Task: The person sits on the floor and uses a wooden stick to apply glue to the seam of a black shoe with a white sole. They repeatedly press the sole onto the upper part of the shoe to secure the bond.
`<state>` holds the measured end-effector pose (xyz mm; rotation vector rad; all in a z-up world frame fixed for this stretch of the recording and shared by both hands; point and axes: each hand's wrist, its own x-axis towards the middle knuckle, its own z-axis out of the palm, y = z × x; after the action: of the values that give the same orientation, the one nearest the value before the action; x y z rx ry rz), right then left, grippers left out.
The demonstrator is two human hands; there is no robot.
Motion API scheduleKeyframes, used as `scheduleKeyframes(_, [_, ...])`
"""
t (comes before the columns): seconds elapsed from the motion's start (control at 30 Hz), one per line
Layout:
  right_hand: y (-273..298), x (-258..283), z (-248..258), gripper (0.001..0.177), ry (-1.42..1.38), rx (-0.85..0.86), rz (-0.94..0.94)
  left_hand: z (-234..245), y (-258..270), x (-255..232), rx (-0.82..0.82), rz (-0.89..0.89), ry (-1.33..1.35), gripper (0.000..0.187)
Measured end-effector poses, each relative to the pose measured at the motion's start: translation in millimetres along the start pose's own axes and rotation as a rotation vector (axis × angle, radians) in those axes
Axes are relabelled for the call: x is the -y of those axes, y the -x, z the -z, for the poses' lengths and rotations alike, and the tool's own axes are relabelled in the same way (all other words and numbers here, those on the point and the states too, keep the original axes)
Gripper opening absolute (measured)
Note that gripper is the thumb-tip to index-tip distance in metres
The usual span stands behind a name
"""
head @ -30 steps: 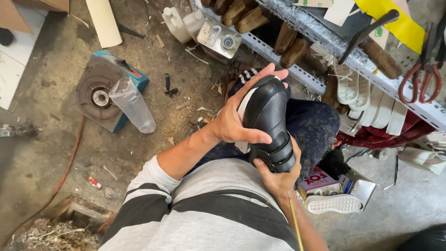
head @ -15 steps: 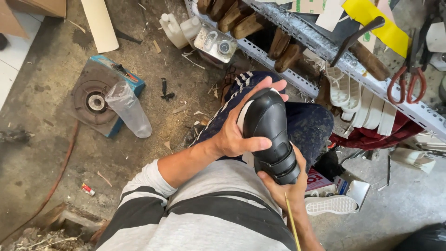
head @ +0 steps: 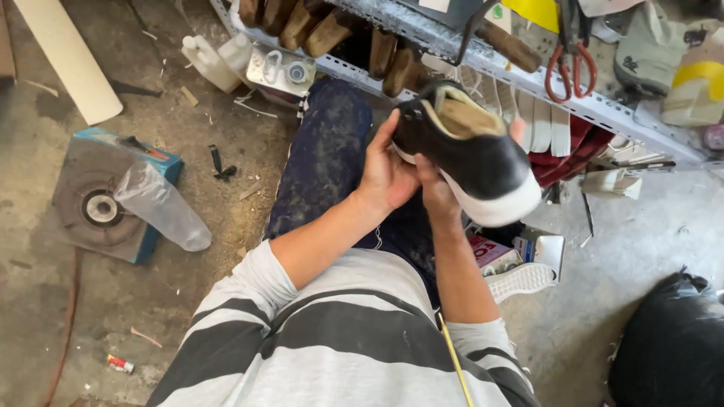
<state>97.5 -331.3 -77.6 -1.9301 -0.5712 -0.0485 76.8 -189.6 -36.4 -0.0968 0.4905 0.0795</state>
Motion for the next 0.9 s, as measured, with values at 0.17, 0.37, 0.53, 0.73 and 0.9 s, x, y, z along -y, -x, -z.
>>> scheduleKeyframes(0.17, [-31.7, -16.2, -14.4, 0.070, -0.208, 0.252, -0.148, 90.4, -4.1, -19.5, 0.010, 0.306, -0.043, 0.076])
scheduleKeyframes(0.37, [-60.1, 1.6, -11.0, 0.095, -0.076, 0.358, -0.435, 96.6, 31.5, -50.2, -0.081, 0.607, -0.621, 0.102])
scheduleKeyframes(0.53, [-85.2, 30.3, -3.0, 0.122, -0.679, 0.392, -0.079, -22.3, 46.2, -96.3, 0.184, -0.908, -1.679, 0.043])
scheduleKeyframes(0.73, [-121.3, 47.2, -18.8, 0.076, -0.690, 0.231, 0.040, -50.6, 4.8, -92.0, 0.396, -0.800, -1.777, 0.065])
scheduleKeyframes(0.9, [-122.6, 32.3, -29.0, 0.058, -0.949, 0.156, -0.051, -46.4, 0.8, -85.6, 0.293, -0.755, -1.834, 0.059])
